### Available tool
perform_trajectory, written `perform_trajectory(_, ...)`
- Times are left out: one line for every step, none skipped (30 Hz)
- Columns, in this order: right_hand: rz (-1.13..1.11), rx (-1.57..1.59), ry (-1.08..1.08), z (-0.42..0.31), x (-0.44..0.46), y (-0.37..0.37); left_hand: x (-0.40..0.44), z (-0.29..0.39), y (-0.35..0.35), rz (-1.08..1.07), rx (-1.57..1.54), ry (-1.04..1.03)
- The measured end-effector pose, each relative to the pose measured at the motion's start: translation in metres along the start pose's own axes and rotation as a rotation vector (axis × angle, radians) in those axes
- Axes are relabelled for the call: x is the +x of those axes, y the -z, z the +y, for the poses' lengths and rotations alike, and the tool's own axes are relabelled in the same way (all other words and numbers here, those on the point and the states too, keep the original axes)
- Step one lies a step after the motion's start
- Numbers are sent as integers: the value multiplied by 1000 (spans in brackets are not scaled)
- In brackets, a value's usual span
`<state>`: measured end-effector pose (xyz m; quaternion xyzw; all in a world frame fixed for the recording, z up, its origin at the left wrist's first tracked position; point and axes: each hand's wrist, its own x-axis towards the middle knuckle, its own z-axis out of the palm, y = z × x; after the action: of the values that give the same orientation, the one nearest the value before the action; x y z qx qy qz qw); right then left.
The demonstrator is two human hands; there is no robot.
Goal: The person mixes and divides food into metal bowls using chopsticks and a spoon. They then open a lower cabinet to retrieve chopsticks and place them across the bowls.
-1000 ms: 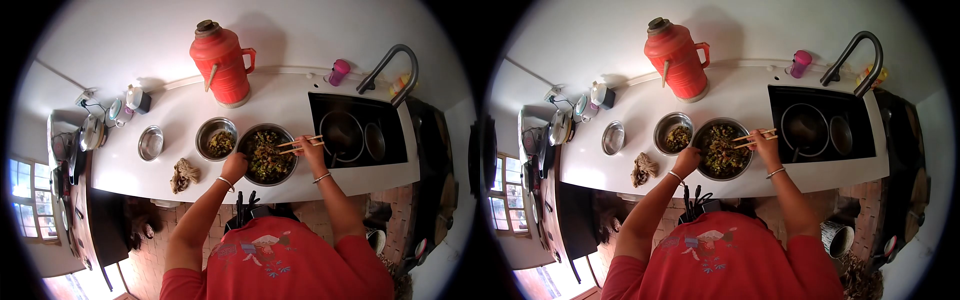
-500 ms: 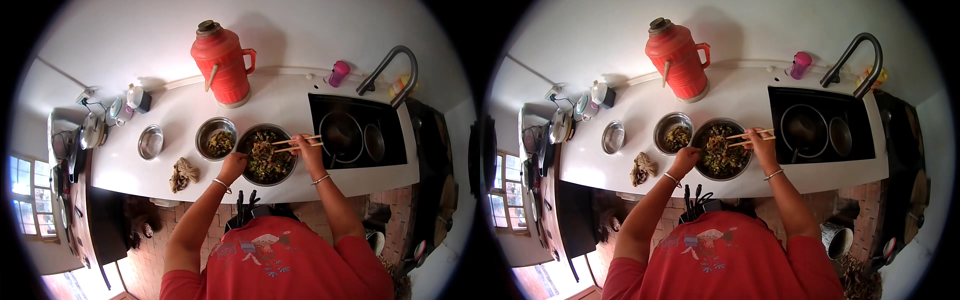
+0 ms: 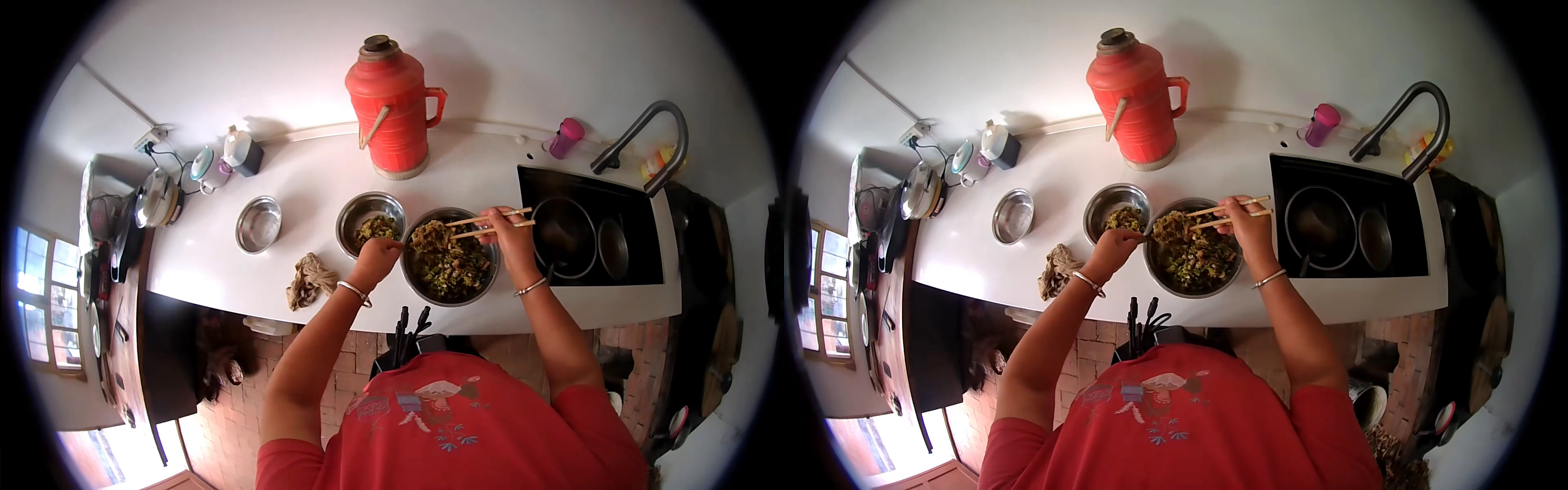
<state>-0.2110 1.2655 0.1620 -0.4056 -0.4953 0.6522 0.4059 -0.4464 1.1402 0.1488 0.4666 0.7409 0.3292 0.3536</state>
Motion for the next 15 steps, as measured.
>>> perform_trajectory(-1,9,11,-2,3,-8,0,-1,7,-3,-3,24)
perform_trajectory(-14,34,26,-2,6,-16,0,-6,13,27,17,15)
perform_trajectory(-23,32,26,-1,8,-26,0,-11,19,36,15,18)
perform_trajectory(-35,25,20,0,11,-35,0,-15,26,60,-10,17)
perform_trajectory(-46,19,15,2,15,-45,0,-19,33,83,-35,15)
perform_trajectory(-49,-4,32,7,19,-56,0,-19,41,103,71,4)
perform_trajectory(-67,17,21,15,23,-66,2,-27,46,108,71,6)
perform_trajectory(-68,-15,39,23,27,-77,5,-38,48,164,164,-50)
perform_trajectory(-68,-47,57,28,29,-90,4,-37,53,218,259,-106)
perform_trajectory(-68,-147,95,28,28,-102,3,-36,55,222,260,-104)
perform_trajectory(-70,-146,95,35,30,-110,2,-34,53,252,427,-63)
perform_trajectory(-140,-209,239,43,32,-118,0,-30,53,280,593,-21)
perform_trajectory(-210,-271,382,49,34,-123,0,-32,54,280,594,-21)
perform_trajectory(-218,-394,483,56,35,-125,0,-35,54,269,672,-61)
perform_trajectory(-219,-393,481,53,33,-126,0,-38,54,258,751,-101)
